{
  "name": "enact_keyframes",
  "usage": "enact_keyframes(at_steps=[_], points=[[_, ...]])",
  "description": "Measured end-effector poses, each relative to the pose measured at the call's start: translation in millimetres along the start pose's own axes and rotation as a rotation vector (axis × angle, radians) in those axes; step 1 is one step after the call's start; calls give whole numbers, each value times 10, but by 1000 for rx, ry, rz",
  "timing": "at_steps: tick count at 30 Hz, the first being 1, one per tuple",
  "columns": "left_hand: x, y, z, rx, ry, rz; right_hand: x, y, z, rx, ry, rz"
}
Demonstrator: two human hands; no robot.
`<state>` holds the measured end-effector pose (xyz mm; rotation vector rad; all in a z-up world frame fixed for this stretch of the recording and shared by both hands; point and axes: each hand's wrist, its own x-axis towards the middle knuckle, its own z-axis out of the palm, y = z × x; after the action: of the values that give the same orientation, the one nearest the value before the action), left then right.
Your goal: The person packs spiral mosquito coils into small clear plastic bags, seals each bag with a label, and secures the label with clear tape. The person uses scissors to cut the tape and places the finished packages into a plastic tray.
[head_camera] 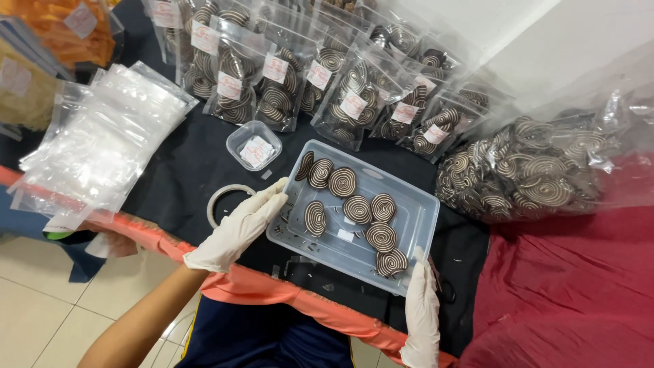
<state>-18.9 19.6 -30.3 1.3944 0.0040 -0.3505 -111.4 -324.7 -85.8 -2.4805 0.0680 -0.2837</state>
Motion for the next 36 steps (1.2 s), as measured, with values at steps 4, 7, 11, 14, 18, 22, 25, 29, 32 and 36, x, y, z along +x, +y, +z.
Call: enact_keyframes(at_steps=[4,7,11,14,18,22,25,29,32,36], points=[[-199,504,-258,493,253,268,43,-348,-60,89,46,380],[-288,665,-892,1024,610,404,7,-403,-59,-52,242,260],[-129,415,-1838,1756,792,154,-30,-479,2,-38,395,96],[20,263,-1960,1529,740,170,-24,-592,8,-65,418,43],[-34,348,-1778,1343,721,410,-7,-649,-37,-2,418,17],[-165,668,-1370,1332,766,596,7,-809,-143,-17,532,-73],[-276,864,-995,1106,575,692,8,-984,-178,103,593,-39],[-339,1029,-504,851,199,801,-64,-1289,-175,335,484,40],[-343,1024,-214,840,32,866,-3,-1601,-237,246,221,-317],[-216,949,129,860,-147,906,237,-1829,-261,137,78,-601]])
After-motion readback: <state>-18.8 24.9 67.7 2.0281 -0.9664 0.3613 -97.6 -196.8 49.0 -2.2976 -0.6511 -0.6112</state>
